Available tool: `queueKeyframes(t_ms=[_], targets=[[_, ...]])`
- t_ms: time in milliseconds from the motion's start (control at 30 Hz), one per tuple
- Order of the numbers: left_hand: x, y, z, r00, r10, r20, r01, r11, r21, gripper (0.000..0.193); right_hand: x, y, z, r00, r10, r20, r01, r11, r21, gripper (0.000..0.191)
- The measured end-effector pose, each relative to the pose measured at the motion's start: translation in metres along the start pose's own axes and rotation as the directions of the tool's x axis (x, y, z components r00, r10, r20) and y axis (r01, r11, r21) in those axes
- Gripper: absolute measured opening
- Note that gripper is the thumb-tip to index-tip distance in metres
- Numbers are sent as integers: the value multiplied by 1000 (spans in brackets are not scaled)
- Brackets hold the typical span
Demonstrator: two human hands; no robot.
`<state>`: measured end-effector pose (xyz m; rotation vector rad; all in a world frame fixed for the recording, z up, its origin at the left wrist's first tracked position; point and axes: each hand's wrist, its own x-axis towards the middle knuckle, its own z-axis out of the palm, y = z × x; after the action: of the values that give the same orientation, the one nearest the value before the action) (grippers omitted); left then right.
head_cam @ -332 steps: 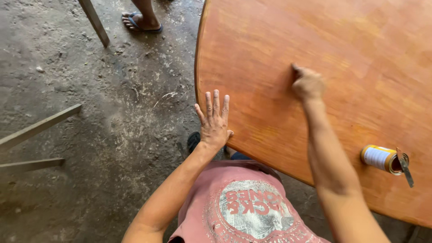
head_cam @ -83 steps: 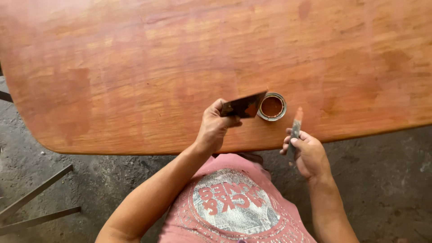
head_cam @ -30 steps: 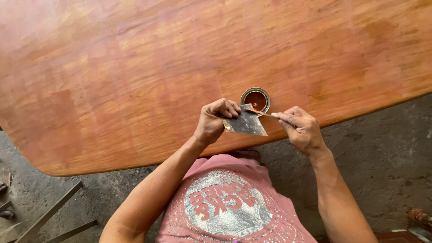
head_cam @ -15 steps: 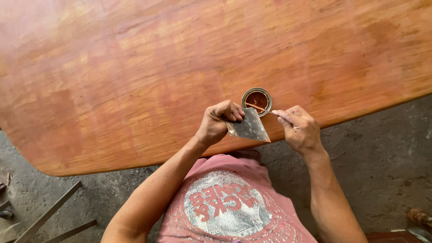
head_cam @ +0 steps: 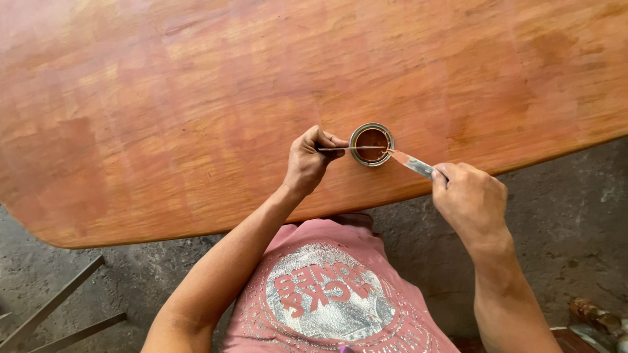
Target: The person applies wood stain to a wooden table. They wipe the tabletop with a sponge, scoop stain from a can onto a spreader, and brush stain along the table edges and legs, working around the piece.
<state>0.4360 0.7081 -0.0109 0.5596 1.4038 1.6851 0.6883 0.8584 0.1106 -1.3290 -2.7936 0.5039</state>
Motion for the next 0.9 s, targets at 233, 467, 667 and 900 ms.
queueKeyframes(t_ms=[233, 467, 667, 900], targets=[[-4, 27, 6, 990, -66, -129, 39, 979, -203, 16, -1, -8, 15, 954, -272, -125, 267, 962, -56, 26], [-11, 65, 22, 964, -204, -168, 184, 975, -125, 18, -21, 13, 14, 944, -236, -232, 241, 971, -9, 29], [-15, 61, 40, 974, -194, -119, 179, 976, -126, 15, -35, -12, 36, 967, -108, -231, 224, 793, 566, 27], [-19, 70, 37, 981, -194, 11, 194, 981, -24, 20, -20, -13, 58, 931, -237, -277, 362, 692, 624, 23]])
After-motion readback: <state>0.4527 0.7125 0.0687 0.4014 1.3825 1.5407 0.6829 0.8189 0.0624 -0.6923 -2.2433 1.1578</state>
